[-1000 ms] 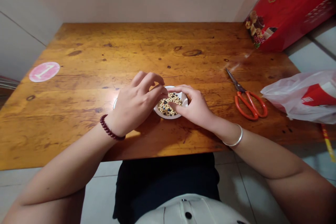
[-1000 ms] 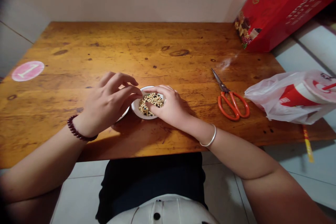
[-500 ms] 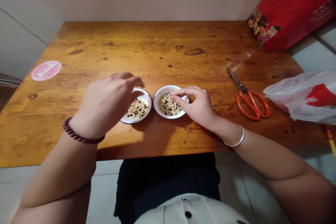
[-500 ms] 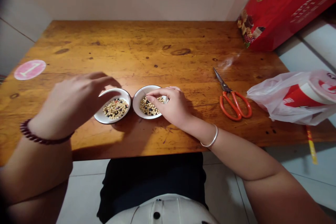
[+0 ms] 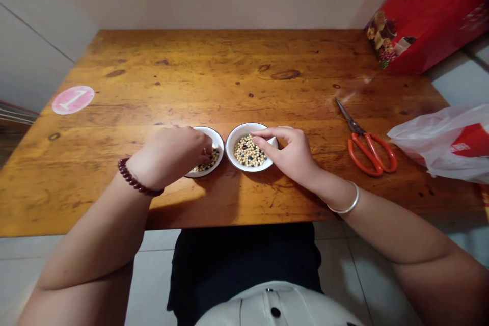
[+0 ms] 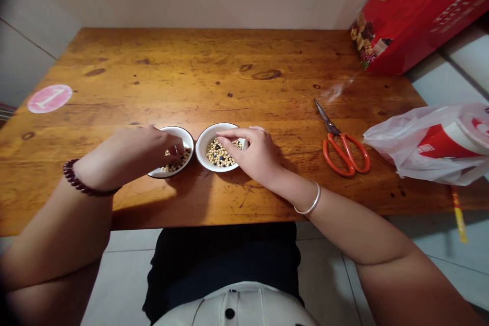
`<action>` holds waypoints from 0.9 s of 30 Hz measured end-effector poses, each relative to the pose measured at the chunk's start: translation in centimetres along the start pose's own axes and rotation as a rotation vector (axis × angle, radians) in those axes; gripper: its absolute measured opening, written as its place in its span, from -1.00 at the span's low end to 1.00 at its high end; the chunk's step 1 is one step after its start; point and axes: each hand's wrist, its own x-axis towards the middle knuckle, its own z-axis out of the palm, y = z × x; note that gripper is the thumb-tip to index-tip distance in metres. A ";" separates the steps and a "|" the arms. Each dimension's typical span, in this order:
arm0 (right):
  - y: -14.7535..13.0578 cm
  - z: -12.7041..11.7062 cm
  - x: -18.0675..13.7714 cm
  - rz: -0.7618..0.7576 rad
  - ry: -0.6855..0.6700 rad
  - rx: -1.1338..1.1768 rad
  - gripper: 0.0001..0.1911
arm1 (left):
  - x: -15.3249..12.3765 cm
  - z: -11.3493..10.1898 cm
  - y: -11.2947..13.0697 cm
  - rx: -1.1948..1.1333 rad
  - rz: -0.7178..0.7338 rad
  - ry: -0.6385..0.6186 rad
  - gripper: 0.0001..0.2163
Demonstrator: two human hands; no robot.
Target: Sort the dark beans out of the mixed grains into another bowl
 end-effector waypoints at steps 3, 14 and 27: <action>0.0 0.0 0.0 -0.007 -0.003 0.006 -0.88 | 0.0 -0.1 -0.2 -0.022 0.011 -0.045 -0.81; -0.5 -0.1 0.1 -0.151 0.035 -0.068 -0.91 | -0.2 -1.4 -1.4 -0.319 0.114 0.099 -0.86; -1.2 -0.6 -0.2 -0.371 0.131 -0.224 -0.87 | 1.2 -1.2 1.5 -0.750 0.165 0.267 -0.90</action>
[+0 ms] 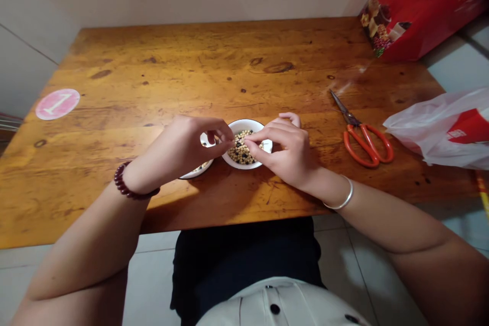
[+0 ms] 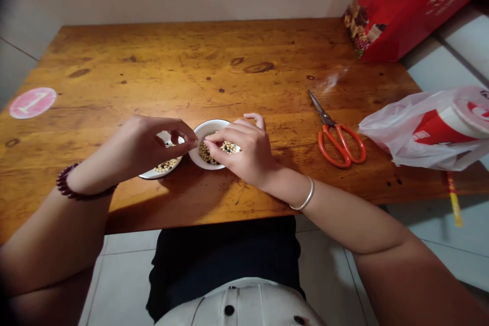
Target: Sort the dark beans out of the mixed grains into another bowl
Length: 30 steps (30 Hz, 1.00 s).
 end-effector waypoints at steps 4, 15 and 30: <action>-0.1 -0.1 0.0 -0.015 0.053 -0.029 -0.88 | 0.1 0.4 0.2 -0.088 0.003 0.050 -0.90; -0.1 -0.1 -0.1 -0.012 0.097 -0.073 -0.85 | 0.2 0.8 0.1 -0.116 0.012 0.065 -0.91; -0.1 -0.1 -0.2 0.001 0.113 -0.023 -0.85 | 0.1 0.5 0.3 -0.104 0.003 0.059 -0.88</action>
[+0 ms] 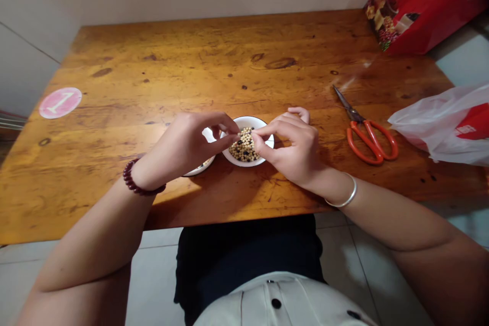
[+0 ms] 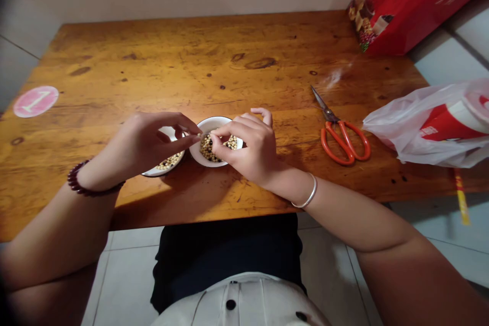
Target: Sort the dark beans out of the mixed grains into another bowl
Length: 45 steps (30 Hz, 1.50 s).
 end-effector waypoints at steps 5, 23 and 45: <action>0.0 0.0 0.0 0.019 -0.024 -0.022 -0.85 | 0.0 0.0 0.1 -0.003 0.010 0.001 -0.89; 0.5 0.6 0.0 0.175 -0.199 0.138 -0.95 | -0.1 0.4 -0.2 0.022 -0.008 0.015 -0.85; 1.4 1.1 -0.4 0.358 -0.301 0.344 -0.80 | -0.5 -0.2 0.3 0.189 0.126 0.066 -0.86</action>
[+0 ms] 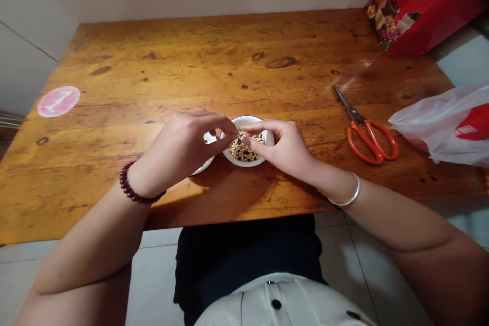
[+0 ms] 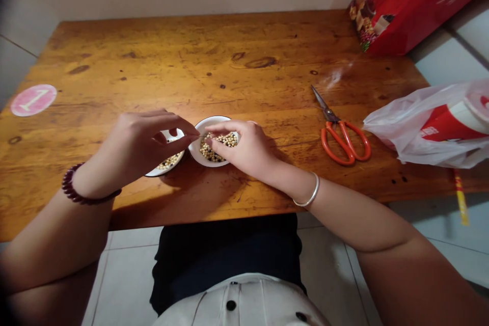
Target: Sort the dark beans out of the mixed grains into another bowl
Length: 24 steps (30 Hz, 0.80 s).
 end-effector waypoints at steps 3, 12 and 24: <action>-0.3 -0.3 0.2 -0.036 0.048 0.004 -0.74 | 0.1 -0.4 0.0 0.070 0.002 0.009 -0.87; -0.5 -0.2 0.2 -0.027 -0.003 0.007 -0.83 | 0.1 0.2 0.3 0.020 -0.034 0.020 -0.85; -1.6 -0.8 0.1 -0.182 0.232 -0.192 -0.93 | 0.6 1.4 0.7 -0.261 -0.195 0.111 -0.85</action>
